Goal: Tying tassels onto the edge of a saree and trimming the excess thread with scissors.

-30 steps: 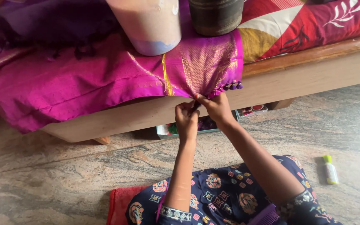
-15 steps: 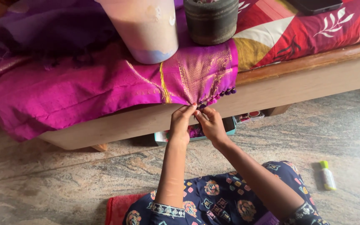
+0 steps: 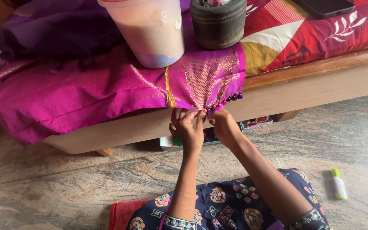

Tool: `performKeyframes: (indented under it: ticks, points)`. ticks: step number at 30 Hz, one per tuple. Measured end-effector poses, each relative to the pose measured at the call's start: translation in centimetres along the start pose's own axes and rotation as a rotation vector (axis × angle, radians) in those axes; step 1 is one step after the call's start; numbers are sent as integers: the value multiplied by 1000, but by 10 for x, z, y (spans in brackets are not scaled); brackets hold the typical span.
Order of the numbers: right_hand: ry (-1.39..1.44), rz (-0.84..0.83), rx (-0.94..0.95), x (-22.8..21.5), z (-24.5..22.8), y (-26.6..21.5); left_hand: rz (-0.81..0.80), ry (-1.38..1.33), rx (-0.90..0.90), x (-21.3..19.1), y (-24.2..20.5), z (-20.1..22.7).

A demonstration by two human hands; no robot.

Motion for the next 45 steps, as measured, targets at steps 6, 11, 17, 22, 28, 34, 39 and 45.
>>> performKeyframes:
  ticks: [6, 11, 17, 22, 28, 34, 39, 45]
  points:
    - [6, 127, 3, 38, -34, 2, -18, 102, 145, 3, -6, -12]
    - [-204, 104, -193, 40, -34, -4, -74, 246, 49, -14, -6, 15]
    - [-871, 345, -143, 26, -15, -26, -407, -1017, -266, 43, 2, -58]
    - [-820, 274, -220, 33, -14, -30, -372, -1141, -493, 41, 8, -46]
    - [-780, 232, -197, 28, -23, -38, -339, -1151, -474, 46, 12, -44]
    - [-1373, 26, -356, 17, -18, -106, -334, -1175, -391, 59, 19, -59]
    - [-1654, -881, 357, -39, 104, -211, -302, -1195, -370, 58, 18, -51]
    - [-1458, -1338, 867, -73, 187, -324, -257, -1200, -407, 72, 17, -82]
Point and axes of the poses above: each hand's wrist, its own y-axis towards the middle knuckle, its own x-axis out of the palm, z = x × y, the point moved 6 cm from there along y, towards the middle knuckle, and after that the axes turned 9 degrees about -z, right-handed, at the moved point
